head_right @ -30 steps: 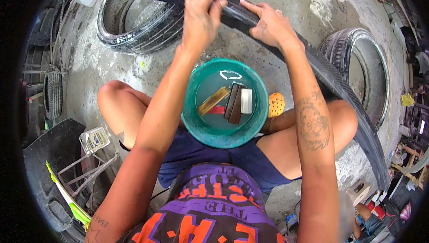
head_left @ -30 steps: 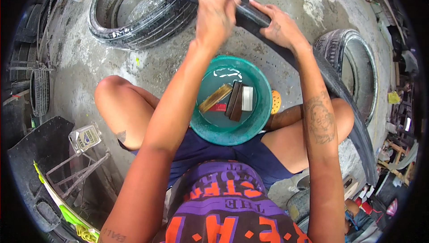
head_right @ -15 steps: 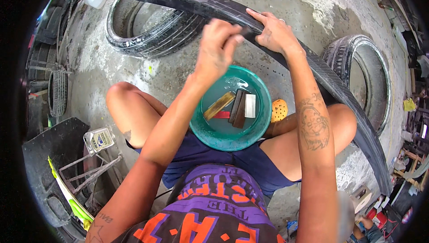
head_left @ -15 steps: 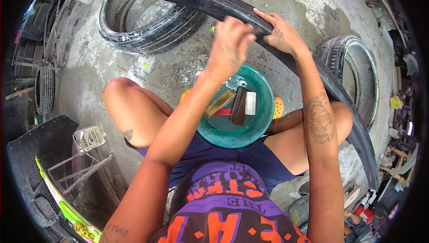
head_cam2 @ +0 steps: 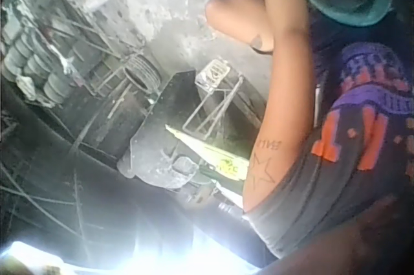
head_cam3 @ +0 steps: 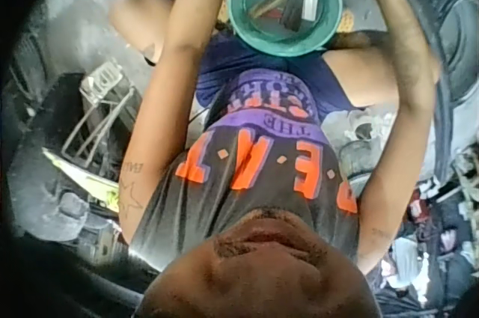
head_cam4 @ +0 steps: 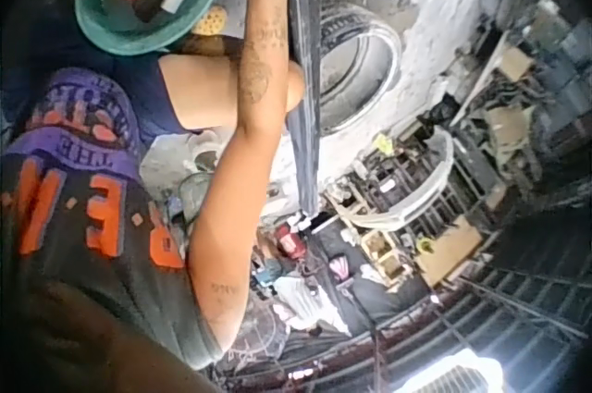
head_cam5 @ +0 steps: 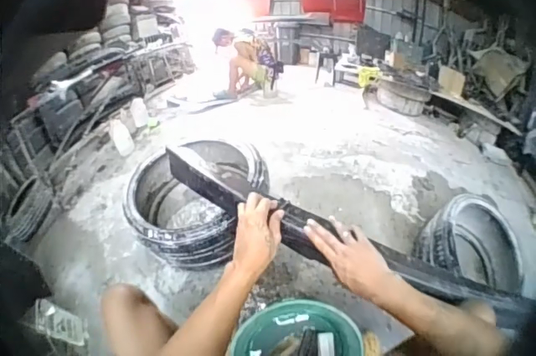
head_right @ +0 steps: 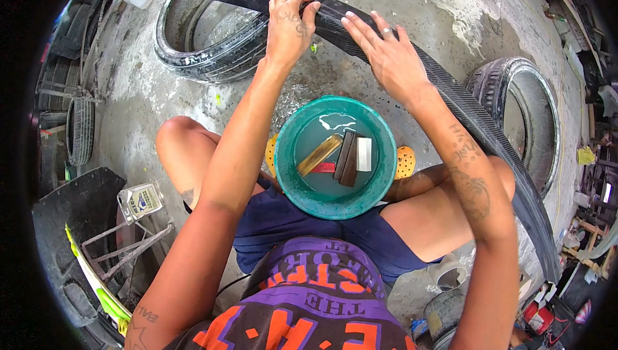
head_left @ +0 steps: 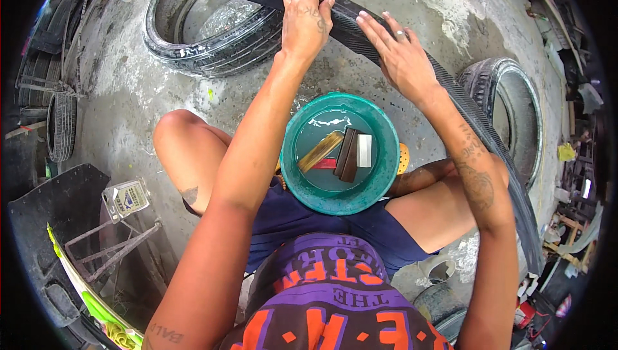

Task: Sanding a carbon fiber car part using sandpaper and water.

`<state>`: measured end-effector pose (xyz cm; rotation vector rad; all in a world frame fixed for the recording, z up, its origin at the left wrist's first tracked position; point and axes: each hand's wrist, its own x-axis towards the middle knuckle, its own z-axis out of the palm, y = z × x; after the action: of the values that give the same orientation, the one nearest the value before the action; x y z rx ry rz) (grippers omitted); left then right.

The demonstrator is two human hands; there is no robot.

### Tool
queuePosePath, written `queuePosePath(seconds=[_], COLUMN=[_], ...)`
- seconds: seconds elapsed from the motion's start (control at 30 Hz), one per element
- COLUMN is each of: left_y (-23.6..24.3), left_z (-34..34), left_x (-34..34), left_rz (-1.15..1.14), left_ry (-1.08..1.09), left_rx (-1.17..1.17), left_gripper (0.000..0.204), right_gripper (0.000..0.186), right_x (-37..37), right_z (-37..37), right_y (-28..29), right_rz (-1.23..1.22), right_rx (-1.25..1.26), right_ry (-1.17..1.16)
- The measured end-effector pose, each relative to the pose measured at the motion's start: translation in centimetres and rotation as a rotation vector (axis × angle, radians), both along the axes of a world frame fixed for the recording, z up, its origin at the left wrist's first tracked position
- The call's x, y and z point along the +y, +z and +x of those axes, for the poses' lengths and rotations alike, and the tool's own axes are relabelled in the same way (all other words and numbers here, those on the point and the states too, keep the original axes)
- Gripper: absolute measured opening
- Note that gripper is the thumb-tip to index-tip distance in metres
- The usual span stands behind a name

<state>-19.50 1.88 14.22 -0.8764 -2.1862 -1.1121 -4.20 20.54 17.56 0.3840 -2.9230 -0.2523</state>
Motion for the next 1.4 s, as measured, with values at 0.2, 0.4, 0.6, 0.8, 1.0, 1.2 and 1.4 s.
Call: queuePosePath(seconds=[0.2, 0.4, 0.6, 0.8, 1.0, 1.2, 1.4], left_y=[1.0, 1.5, 1.7, 1.9, 1.7, 1.9, 2.0], left_z=[-1.1, -0.5, -0.4, -0.4, -0.6, -0.8, -0.7], left_x=[-0.8, -1.1, -1.1, -1.1, -1.4, -1.2, -1.2], left_rz=[-0.075, -0.046, -0.051, -0.071, -0.073, -0.086, -0.091], left_ry=[-0.07, -0.088, -0.108, -0.11, -0.115, -0.166, -0.152], left_rx=[-0.061, -0.066, -0.089, -0.169, -0.178, -0.164, -0.162], left_gripper=[0.016, 0.014, 0.015, 0.018, 0.019, 0.02, 0.019], right_gripper=[0.066, 0.039, 0.05, 0.049, 0.044, 0.082, 0.099], right_x=[-1.4, -7.2, -9.2, -8.6, -6.9, -4.8, -0.6], right_z=[4.4, 5.9, 6.9, 7.7, 4.2, -3.8, 1.9], right_y=[0.7, -9.5, -23.8, -23.8, -4.4, 0.3, -0.9], right_rz=[0.105, -0.525, -0.654, -1.214, -1.686, -0.213, -0.179], right_rx=[-0.23, -1.062, -0.89, -0.61, -0.624, 0.001, -0.07], right_ry=[0.405, 0.041, -0.555, -0.835, -0.276, -0.163, -0.103])
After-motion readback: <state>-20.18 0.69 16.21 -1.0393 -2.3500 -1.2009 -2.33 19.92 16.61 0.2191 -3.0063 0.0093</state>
